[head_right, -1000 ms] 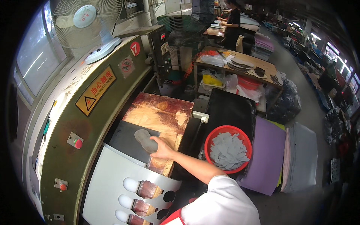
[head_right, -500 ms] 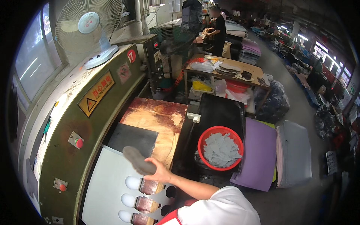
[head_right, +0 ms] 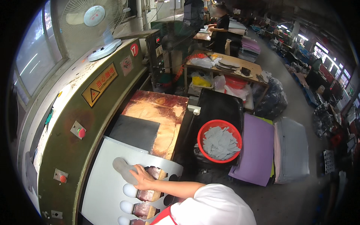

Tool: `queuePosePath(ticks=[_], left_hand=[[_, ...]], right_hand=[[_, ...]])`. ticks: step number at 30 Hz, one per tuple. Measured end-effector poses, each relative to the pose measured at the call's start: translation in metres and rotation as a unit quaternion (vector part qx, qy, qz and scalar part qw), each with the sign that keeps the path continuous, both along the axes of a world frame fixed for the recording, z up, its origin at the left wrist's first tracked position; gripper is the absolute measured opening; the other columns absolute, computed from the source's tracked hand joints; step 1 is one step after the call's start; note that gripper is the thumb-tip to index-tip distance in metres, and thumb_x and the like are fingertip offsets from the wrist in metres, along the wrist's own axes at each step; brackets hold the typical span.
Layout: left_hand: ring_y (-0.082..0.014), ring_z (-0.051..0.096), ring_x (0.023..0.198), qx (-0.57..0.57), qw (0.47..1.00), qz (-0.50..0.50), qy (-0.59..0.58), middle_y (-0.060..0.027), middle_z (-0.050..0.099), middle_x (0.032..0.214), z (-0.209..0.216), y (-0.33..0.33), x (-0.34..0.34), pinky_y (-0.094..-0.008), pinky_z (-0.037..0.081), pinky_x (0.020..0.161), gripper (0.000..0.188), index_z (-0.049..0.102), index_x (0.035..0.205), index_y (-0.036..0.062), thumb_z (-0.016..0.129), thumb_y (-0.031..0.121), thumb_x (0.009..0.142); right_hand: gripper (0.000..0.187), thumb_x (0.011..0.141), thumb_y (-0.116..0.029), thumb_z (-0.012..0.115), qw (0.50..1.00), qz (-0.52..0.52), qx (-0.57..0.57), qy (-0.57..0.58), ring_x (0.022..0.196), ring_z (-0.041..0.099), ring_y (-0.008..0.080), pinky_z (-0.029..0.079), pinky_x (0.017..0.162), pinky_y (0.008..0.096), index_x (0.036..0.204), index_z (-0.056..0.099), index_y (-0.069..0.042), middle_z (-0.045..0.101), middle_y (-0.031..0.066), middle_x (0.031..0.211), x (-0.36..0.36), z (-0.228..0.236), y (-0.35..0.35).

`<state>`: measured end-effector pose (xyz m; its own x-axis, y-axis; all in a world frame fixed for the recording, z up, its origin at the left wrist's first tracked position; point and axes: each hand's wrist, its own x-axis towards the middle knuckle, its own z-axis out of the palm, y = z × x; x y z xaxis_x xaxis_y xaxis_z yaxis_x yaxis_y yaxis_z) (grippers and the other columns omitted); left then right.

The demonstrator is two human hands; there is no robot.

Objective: The person places a sheet of gray fabric onto a hydraulic cutting press, aligns a shoe-shaped template, and activates the press to cut multiple pieces. The person then removes the cut pieces and places them into a red basket, repeating the cycle with a new sheet.

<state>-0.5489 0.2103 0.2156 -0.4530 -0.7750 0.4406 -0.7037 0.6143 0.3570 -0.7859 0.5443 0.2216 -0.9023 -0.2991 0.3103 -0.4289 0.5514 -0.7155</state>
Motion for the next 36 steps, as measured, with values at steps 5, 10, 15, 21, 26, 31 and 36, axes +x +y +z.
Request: queuePosePath(ticks=[5, 10, 15, 21, 26, 31, 36], left_hand=[[-0.0368, 0.064, 0.089, -0.026, 1.0, -0.006, 0.011, -0.0219, 0.066, 0.1, -0.001, -0.001, -0.001, -0.0396, 0.052, 0.074, 0.037, 0.06, 0.115, -0.002, 0.049, 0.028, 0.095], [-0.04, 0.064, 0.083, -0.012, 1.0, 0.008, -0.028, -0.0232, 0.065, 0.098, -0.002, -0.003, -0.003, -0.0415, 0.052, 0.07, 0.037, 0.06, 0.114, -0.0026, 0.05, 0.026, 0.093], [-0.0394, 0.064, 0.083, -0.046, 0.999, -0.005, -0.012, -0.022, 0.066, 0.095, -0.003, -0.006, -0.001, -0.0428, 0.052, 0.069, 0.034, 0.061, 0.111, -0.0007, 0.051, 0.026, 0.093], [-0.0394, 0.064, 0.079, -0.016, 1.0, 0.012, -0.024, -0.0223, 0.066, 0.091, -0.003, 0.003, 0.01, -0.0439, 0.051, 0.067, 0.033, 0.063, 0.108, 0.0007, 0.051, 0.027, 0.093], [-0.04, 0.063, 0.076, -0.029, 1.0, 0.007, -0.005, -0.0226, 0.066, 0.088, 0.0, 0.014, 0.01, -0.0449, 0.051, 0.065, 0.033, 0.063, 0.108, 0.0002, 0.052, 0.028, 0.091], [-0.0398, 0.063, 0.08, -0.032, 0.999, -0.008, 0.006, -0.0229, 0.066, 0.092, 0.013, 0.028, 0.007, -0.0433, 0.051, 0.071, 0.033, 0.062, 0.107, -0.0023, 0.054, 0.024, 0.09], [-0.0401, 0.063, 0.086, -0.043, 0.998, -0.009, 0.041, -0.0236, 0.065, 0.097, 0.032, 0.041, 0.003, -0.0428, 0.05, 0.078, 0.032, 0.063, 0.107, -0.0039, 0.054, 0.022, 0.09]], right_hand=[[0.079, 0.065, -0.022, 0.074, 1.0, -0.002, -0.001, 0.006, 0.13, 0.026, 0.0446, 0.031, 0.106, 0.048, 0.132, 0.039, -0.001, 0.027, 0.0279, 0.136, -0.001, 0.002, 0.001], [0.077, 0.065, -0.022, 0.074, 1.0, -0.008, -0.009, -0.029, 0.131, 0.025, 0.0422, 0.031, 0.107, 0.0461, 0.13, 0.04, 0.003, 0.029, 0.0268, 0.136, -0.001, 0.001, 0.001], [0.082, 0.063, -0.022, 0.076, 0.999, -0.017, -0.032, -0.014, 0.129, 0.027, 0.0424, 0.03, 0.108, 0.0468, 0.131, 0.037, 0.001, 0.03, 0.0254, 0.135, -0.001, 0.004, 0.0], [0.084, 0.062, -0.021, 0.077, 0.999, -0.008, -0.04, -0.036, 0.129, 0.028, 0.0424, 0.03, 0.108, 0.0467, 0.132, 0.036, 0.002, 0.032, 0.025, 0.134, 0.001, 0.01, 0.005], [0.084, 0.062, -0.021, 0.077, 0.999, -0.008, -0.036, -0.028, 0.128, 0.028, 0.0425, 0.03, 0.107, 0.047, 0.132, 0.036, 0.001, 0.031, 0.0249, 0.135, 0.001, 0.004, 0.009], [0.084, 0.062, -0.024, 0.078, 1.0, -0.003, -0.008, -0.017, 0.128, 0.028, 0.0436, 0.03, 0.107, 0.0472, 0.132, 0.037, 0.0, 0.03, 0.0262, 0.135, 0.002, -0.004, 0.009], [0.085, 0.061, -0.026, 0.078, 0.998, 0.012, 0.049, -0.035, 0.127, 0.028, 0.0454, 0.03, 0.107, 0.048, 0.133, 0.038, -0.002, 0.029, 0.0292, 0.134, -0.003, 0.004, 0.009]])
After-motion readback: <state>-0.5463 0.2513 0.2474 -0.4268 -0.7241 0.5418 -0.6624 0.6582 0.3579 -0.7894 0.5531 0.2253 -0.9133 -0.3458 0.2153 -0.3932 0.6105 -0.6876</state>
